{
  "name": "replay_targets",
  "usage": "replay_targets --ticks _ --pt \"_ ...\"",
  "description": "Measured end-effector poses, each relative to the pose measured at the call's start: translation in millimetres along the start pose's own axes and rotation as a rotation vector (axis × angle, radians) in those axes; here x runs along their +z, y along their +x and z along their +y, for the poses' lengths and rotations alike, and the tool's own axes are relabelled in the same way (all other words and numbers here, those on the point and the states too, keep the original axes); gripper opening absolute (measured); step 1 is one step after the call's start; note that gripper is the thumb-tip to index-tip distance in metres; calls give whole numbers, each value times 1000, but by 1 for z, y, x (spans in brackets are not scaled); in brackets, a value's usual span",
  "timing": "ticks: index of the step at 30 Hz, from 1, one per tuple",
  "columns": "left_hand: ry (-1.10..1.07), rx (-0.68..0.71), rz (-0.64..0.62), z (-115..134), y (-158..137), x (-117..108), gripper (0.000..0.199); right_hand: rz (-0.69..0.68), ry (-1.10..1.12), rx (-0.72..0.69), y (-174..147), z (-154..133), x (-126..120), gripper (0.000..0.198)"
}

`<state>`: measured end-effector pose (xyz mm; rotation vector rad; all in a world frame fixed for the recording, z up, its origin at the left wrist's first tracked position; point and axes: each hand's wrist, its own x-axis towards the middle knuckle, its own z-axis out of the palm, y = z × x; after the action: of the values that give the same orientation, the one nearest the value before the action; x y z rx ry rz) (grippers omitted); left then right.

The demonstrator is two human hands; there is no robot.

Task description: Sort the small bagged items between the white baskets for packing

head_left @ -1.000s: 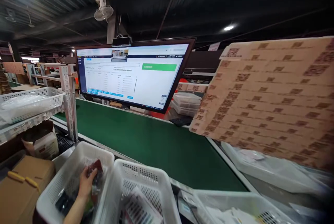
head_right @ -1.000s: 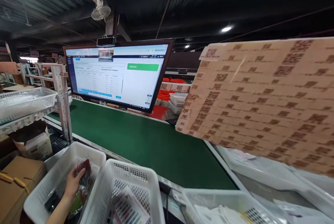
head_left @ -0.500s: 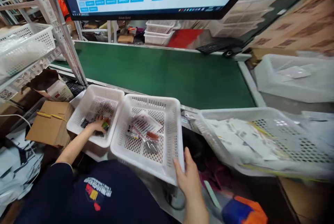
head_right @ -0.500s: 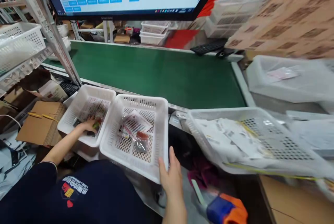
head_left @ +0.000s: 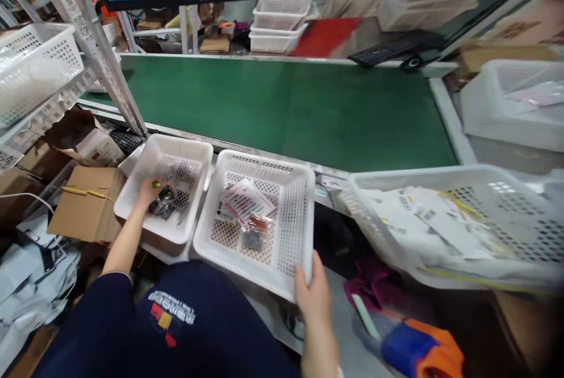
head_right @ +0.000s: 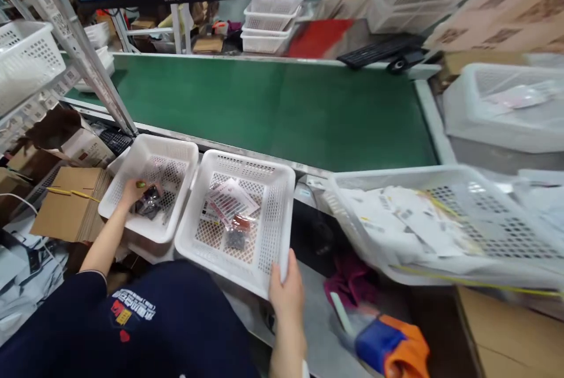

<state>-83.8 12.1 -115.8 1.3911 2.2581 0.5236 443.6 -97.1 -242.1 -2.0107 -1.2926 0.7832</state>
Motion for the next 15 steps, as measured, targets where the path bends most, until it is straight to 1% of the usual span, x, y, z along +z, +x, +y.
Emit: replay_targets --ticks 3,6,7,8,10,11,12,13,15 --pt "-166 -26 128 -3 2 -8 10 -7 11 -8 2 -5 -1 106" --pt "-312 -29 210 3 3 -16 5 8 12 3 1 -8 -1 104" --pt "-355 -20 225 7 2 -18 8 12 11 10 0 -9 0 104" --pt "-407 -3 236 13 -1 -19 17 15 11 15 0 -10 0 105" --pt "-524 55 237 31 -13 -19 41 13 15 15 -1 -11 0 104" --pt "-593 105 214 42 -22 -17 52 11 17 14 -1 -11 0 102" --pt "-663 168 163 54 -31 -13 60 12 19 16 -2 -12 0 99" --pt "-721 241 81 67 -40 -9 67 14 19 22 -2 -12 0 97" --pt "-762 392 -155 88 -53 2 78 22 17 34 -2 -11 0 94"
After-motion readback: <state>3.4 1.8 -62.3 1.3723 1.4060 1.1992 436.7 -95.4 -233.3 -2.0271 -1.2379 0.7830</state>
